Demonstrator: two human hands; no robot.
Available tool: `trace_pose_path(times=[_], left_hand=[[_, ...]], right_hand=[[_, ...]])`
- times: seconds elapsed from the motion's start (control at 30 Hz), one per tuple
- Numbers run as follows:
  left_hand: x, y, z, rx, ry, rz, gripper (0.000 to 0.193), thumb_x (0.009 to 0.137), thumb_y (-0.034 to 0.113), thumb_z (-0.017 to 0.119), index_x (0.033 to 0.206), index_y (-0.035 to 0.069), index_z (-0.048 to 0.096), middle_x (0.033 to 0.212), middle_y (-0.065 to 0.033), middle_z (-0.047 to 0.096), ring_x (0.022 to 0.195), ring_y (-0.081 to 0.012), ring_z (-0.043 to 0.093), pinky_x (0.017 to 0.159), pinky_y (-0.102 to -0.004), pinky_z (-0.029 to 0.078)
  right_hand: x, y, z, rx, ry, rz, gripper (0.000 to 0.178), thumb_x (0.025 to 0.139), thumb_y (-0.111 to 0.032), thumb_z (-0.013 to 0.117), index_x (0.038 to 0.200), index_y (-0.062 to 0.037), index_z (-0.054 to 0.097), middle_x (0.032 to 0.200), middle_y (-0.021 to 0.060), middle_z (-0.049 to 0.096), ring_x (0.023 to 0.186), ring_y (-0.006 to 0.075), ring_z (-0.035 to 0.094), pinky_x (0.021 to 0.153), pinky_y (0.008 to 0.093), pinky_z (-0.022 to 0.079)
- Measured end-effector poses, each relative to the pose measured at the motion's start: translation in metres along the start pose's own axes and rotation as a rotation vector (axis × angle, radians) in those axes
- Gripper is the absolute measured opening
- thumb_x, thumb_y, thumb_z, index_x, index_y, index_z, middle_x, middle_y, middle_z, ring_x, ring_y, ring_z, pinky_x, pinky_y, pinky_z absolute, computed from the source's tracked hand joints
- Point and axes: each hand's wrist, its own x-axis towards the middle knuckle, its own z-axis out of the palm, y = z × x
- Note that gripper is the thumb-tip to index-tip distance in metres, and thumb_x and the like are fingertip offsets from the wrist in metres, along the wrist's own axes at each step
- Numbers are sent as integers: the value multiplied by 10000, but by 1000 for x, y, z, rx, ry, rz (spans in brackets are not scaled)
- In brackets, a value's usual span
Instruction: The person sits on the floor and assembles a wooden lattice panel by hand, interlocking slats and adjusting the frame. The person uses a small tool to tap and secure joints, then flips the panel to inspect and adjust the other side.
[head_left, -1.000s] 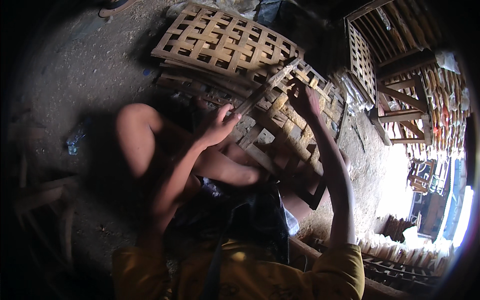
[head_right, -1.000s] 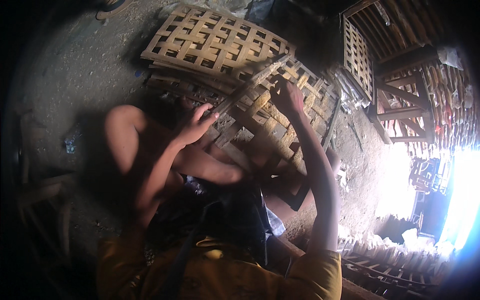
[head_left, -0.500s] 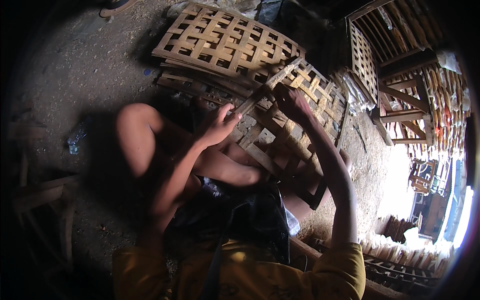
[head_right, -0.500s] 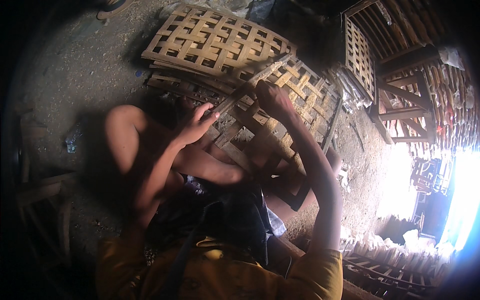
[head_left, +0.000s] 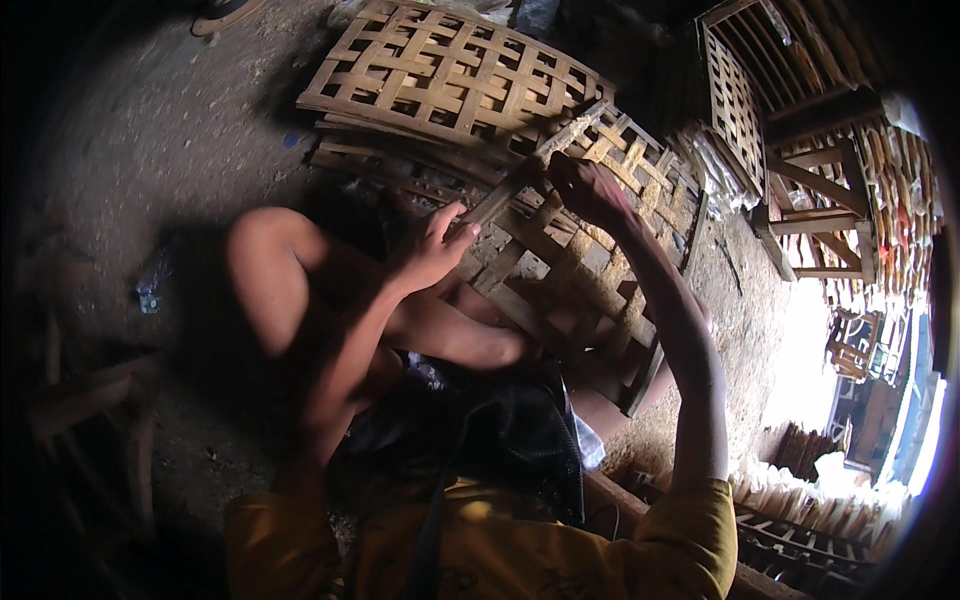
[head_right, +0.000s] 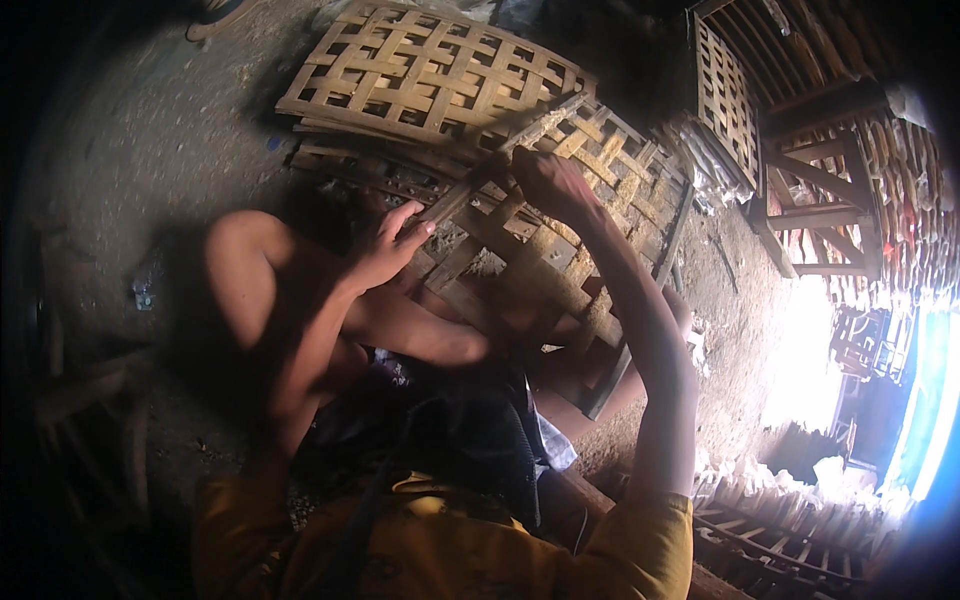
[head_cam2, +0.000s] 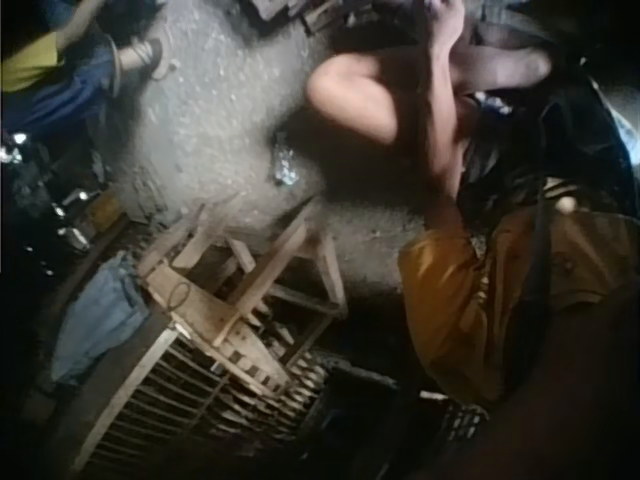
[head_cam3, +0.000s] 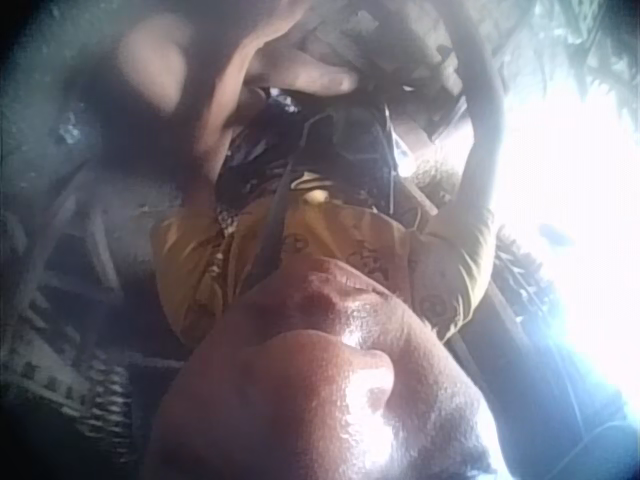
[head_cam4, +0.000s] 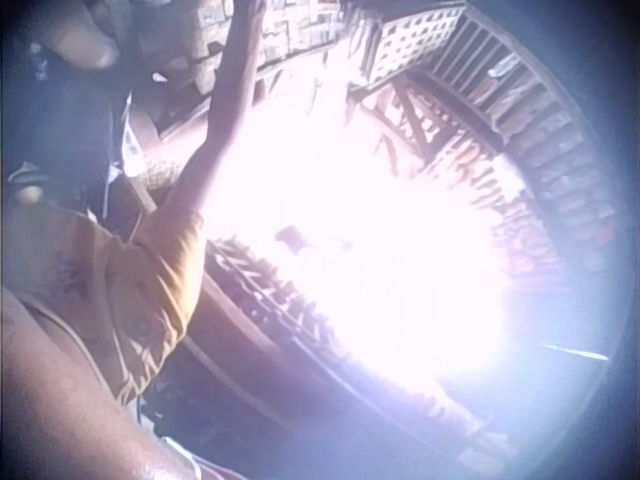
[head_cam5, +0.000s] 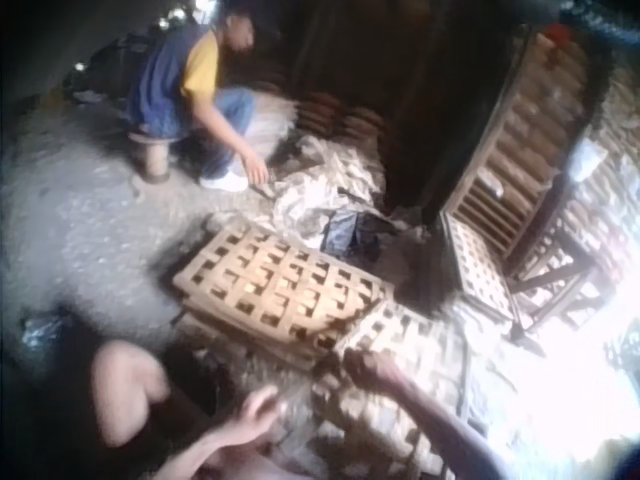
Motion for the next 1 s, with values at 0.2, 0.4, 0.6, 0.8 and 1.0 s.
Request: trace_pose_path(times=[0.2, 0.4, 0.6, 0.8, 1.0], left_hand=[[2, -1, 5, -76, -76, -52, 576, 965, 434, 632, 1360, 26, 542, 1337, -180, 588, 1271, -296, 534, 1075, -390, 398], [4, 6, 5, -111, -112, -80, 581, 965, 420, 634, 1363, 10, 527, 1332, -198, 580, 1265, -312, 534, 1076, -391, 401], [-3, 1, 4, -116, -20, -82, 599, 964, 427, 625, 1354, -14, 516, 1308, -222, 596, 1232, -335, 566, 1048, -393, 434], [2, 21, -8, -55, -125, -111, 570, 962, 418, 637, 1354, 14, 546, 1344, -200, 578, 1277, -309, 531, 1076, -391, 399], [-4, 19, -15, -35, -163, -198, 595, 963, 423, 634, 1380, 14, 521, 1374, -205, 556, 1296, -307, 518, 1083, -402, 393]], right_hand=[[0, 65, -1, -258, -72, 176, 83, 934, -97, 513, 935, -47, 579, 661, 144, 610, 558, 285, 595, 476, 418, 453], [-17, 58, -16, -162, 179, 200, 119, 961, -144, 515, 922, -51, 578, 586, 105, 554, 477, 243, 544, 425, 393, 403], [-5, 13, 2, 61, -7, 208, 120, 942, -199, 573, 918, -83, 596, 728, 151, 641, 658, 368, 638, 569, 457, 486], [-8, 29, 4, -156, 6, 116, 191, 909, -255, 659, 945, -72, 617, 774, 135, 660, 664, 293, 653, 558, 435, 489], [11, 59, 25, -439, -77, 449, 263, 898, -277, 655, 1061, -71, 650, 669, 92, 628, 575, 224, 619, 465, 376, 473]])
